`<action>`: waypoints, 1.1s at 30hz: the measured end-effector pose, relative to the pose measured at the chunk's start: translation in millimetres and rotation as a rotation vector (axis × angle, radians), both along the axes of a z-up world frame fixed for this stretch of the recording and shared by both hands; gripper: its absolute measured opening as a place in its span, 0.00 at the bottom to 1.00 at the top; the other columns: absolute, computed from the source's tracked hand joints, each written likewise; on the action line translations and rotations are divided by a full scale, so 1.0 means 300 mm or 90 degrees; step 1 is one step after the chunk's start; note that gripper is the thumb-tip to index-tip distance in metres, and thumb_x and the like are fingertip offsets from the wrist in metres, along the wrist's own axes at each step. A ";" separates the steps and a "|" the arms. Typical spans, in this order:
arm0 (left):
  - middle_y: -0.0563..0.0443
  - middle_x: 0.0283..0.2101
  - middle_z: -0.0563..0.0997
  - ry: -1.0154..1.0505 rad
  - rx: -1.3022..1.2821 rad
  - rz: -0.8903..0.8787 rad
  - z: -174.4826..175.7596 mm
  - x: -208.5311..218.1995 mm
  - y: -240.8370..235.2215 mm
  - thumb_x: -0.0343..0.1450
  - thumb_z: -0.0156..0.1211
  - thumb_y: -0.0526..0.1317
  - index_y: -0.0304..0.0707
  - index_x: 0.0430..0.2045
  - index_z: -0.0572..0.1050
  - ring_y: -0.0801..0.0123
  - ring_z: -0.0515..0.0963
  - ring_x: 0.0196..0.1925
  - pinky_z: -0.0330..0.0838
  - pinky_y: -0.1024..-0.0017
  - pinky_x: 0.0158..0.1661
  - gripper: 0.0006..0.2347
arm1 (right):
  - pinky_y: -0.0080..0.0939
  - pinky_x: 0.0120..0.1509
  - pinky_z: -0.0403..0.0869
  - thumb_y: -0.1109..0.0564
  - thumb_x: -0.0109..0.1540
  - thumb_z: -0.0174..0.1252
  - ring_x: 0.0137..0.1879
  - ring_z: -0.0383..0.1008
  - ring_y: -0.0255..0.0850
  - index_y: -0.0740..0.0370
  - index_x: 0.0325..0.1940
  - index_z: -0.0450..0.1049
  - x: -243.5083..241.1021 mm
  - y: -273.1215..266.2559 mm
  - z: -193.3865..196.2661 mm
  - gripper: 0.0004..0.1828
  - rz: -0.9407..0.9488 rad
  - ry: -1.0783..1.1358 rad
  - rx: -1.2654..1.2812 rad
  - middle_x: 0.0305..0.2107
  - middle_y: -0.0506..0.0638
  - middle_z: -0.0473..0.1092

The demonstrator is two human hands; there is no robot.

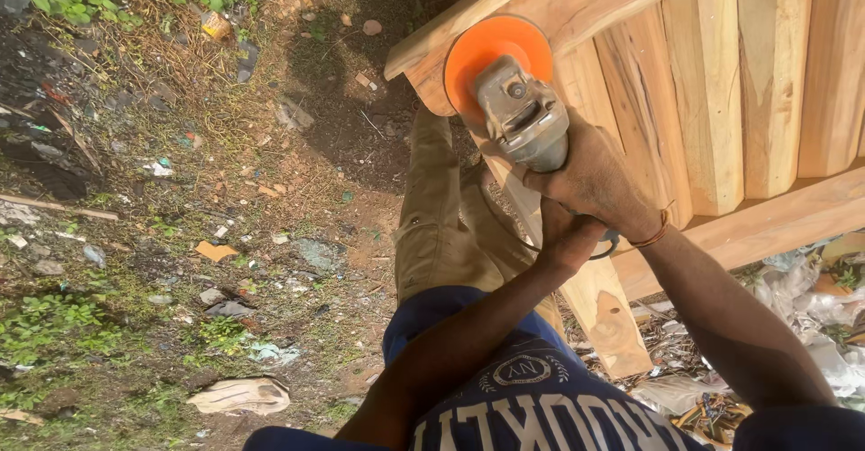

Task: The person uses an angle grinder with an orange sanding disc to sand the surface and edges of a wooden table. The person moves the tool along the tabletop and frame, smoothing the wood.

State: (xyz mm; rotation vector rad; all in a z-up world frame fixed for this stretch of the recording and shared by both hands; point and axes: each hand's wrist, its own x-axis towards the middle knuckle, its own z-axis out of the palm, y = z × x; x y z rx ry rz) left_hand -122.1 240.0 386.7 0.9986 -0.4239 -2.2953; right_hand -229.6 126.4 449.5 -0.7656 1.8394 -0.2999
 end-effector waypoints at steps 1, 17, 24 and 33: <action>0.48 0.49 0.77 0.047 0.029 0.030 -0.002 0.022 0.015 0.70 0.65 0.36 0.29 0.54 0.70 0.75 0.78 0.51 0.75 0.73 0.55 0.20 | 0.52 0.50 0.76 0.54 0.46 0.70 0.46 0.79 0.61 0.69 0.55 0.69 0.019 -0.011 0.001 0.36 0.025 0.006 0.036 0.36 0.67 0.77; 0.43 0.48 0.79 -0.172 -0.112 -0.294 0.040 -0.322 -0.093 0.59 0.73 0.37 0.30 0.55 0.64 0.65 0.81 0.49 0.77 0.69 0.48 0.31 | 0.43 0.48 0.76 0.56 0.50 0.67 0.44 0.79 0.42 0.71 0.48 0.74 -0.354 0.153 -0.015 0.25 -0.179 0.084 -0.057 0.37 0.56 0.78; 0.42 0.47 0.78 -0.205 -0.095 -0.422 0.061 -0.525 -0.220 0.55 0.74 0.39 0.30 0.57 0.59 0.64 0.81 0.45 0.79 0.68 0.44 0.37 | 0.41 0.44 0.75 0.56 0.55 0.64 0.39 0.76 0.38 0.70 0.43 0.76 -0.556 0.175 -0.042 0.17 -0.274 0.101 -0.114 0.34 0.52 0.76; 0.43 0.38 0.77 -0.109 -0.076 -0.330 0.017 -0.462 -0.132 0.64 0.69 0.34 0.26 0.49 0.62 0.71 0.79 0.39 0.77 0.71 0.37 0.24 | 0.46 0.43 0.76 0.54 0.49 0.66 0.37 0.79 0.46 0.71 0.41 0.76 -0.512 0.156 -0.071 0.22 -0.199 0.091 -0.039 0.31 0.58 0.77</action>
